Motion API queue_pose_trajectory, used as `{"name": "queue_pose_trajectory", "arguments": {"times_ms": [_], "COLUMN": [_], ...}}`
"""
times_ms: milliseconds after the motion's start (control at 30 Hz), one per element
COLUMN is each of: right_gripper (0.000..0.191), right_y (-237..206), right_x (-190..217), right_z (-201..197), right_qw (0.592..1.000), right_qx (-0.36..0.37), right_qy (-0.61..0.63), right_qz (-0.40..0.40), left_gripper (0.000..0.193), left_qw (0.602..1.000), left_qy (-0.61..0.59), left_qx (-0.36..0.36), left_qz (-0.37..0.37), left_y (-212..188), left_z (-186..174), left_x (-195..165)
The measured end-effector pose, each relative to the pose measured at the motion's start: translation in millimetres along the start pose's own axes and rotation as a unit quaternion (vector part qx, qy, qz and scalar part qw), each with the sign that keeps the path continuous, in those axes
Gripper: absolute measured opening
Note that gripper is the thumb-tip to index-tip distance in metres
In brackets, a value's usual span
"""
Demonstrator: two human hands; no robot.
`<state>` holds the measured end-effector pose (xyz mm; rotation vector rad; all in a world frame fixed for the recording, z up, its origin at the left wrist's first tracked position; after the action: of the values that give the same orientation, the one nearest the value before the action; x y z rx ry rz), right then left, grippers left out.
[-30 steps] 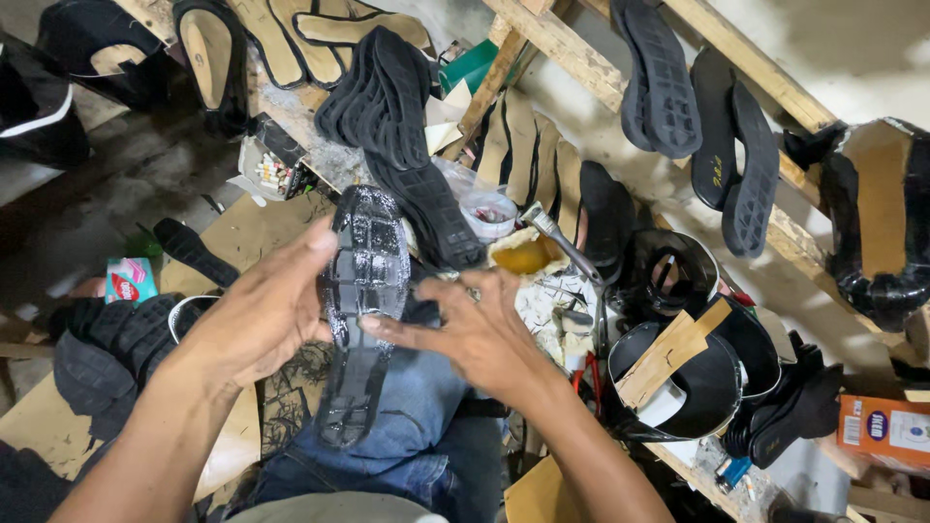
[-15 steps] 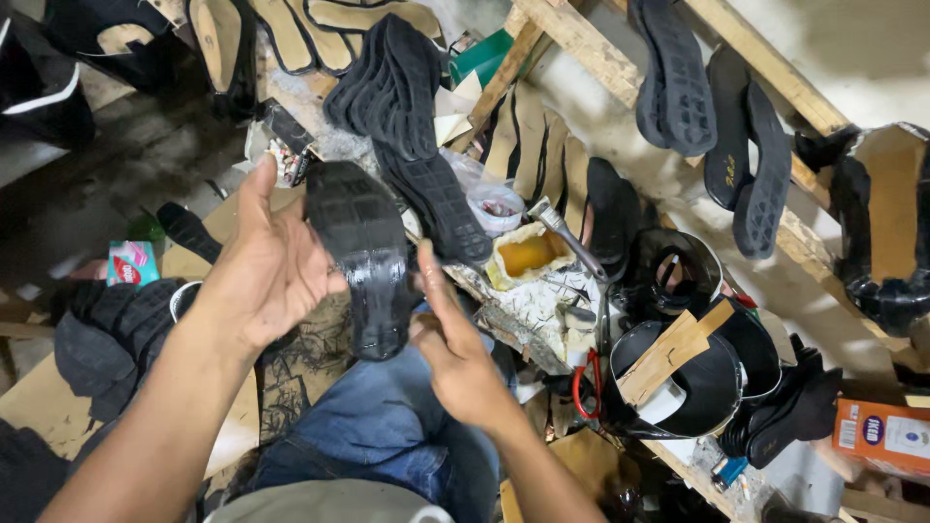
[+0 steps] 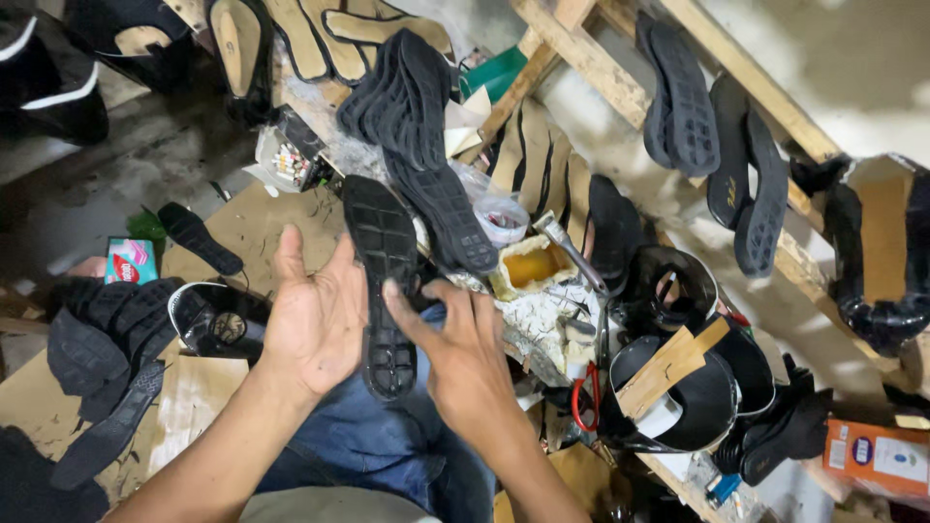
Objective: The person applies glue to the bottom of several black shoe soles using a small brush. They work one at a time, coating the soles and placing them on a nearby wooden shelf.
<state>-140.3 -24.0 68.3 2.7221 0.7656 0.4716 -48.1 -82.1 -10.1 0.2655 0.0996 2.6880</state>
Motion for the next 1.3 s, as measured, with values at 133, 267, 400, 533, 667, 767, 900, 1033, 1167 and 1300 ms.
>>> {"name": "queue_pose_trajectory", "arguments": {"times_ms": [133, 267, 400, 533, 667, 767, 900, 1033, 1167, 1300], "right_gripper": [0.072, 0.073, 0.074, 0.065, 0.059, 0.073, 0.057, 0.060, 0.058, 0.051], "right_y": [-5.8, -2.7, -10.0, -22.8, -15.5, -4.2, -4.3, -16.2, -27.5, -46.2], "right_x": [-0.1, 1.3, 19.9, 20.5, 20.7, 18.5, 31.4, 20.1, -21.5, -48.0], "right_z": [-11.7, -9.2, -1.0, -9.9, -10.0, -6.7, -7.1, -8.6, 10.0, 18.7], "right_qw": [0.994, 0.998, 0.996, 0.993, 0.983, 0.991, 0.997, 0.984, 0.962, 0.936], "right_qx": [-0.018, -0.039, -0.014, -0.041, -0.073, -0.079, -0.053, -0.055, -0.045, -0.092], "right_qy": [0.107, -0.038, 0.005, 0.094, 0.170, 0.101, 0.037, 0.169, 0.247, 0.306], "right_qz": [0.013, 0.018, -0.083, -0.058, -0.014, 0.024, -0.048, -0.033, 0.104, 0.149], "left_gripper": [0.086, 0.093, 0.096, 0.098, 0.095, 0.076, 0.077, 0.060, 0.045, 0.045], "left_qw": [0.994, 0.999, 0.999, 0.999, 0.965, 0.933, 0.909, 0.898, 0.861, 0.809], "left_qy": [0.087, 0.002, 0.050, 0.039, 0.180, 0.247, 0.277, 0.335, 0.411, 0.547], "left_qx": [0.069, 0.019, 0.004, 0.004, -0.164, -0.245, -0.312, -0.262, -0.280, -0.193], "left_qz": [-0.002, -0.030, -0.010, 0.031, 0.093, 0.090, 0.001, 0.115, 0.104, 0.097], "left_y": [-3.2, -2.5, 1.8, 1.3, 2.8, -4.5, -23.9, -21.3, -8.9, 37.2], "left_z": [17.2, 6.0, 0.2, 7.6, -8.5, -16.7, -30.4, -2.8, 25.7, 92.0], "left_x": [-9.8, -3.7, -13.0, -32.2, -48.3, -43.8, -32.8, -69.2, -89.8, -102.7]}}
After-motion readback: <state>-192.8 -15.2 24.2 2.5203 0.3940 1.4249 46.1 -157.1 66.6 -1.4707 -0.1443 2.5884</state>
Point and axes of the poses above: each hand's wrist, its own y-axis towards the middle knuckle, its own z-axis out of the palm, x = y × z, the point moved 10 cm from there along y, towards the middle knuckle, and after that the axes turned 3 degrees about -y, right-handed, at the moved point
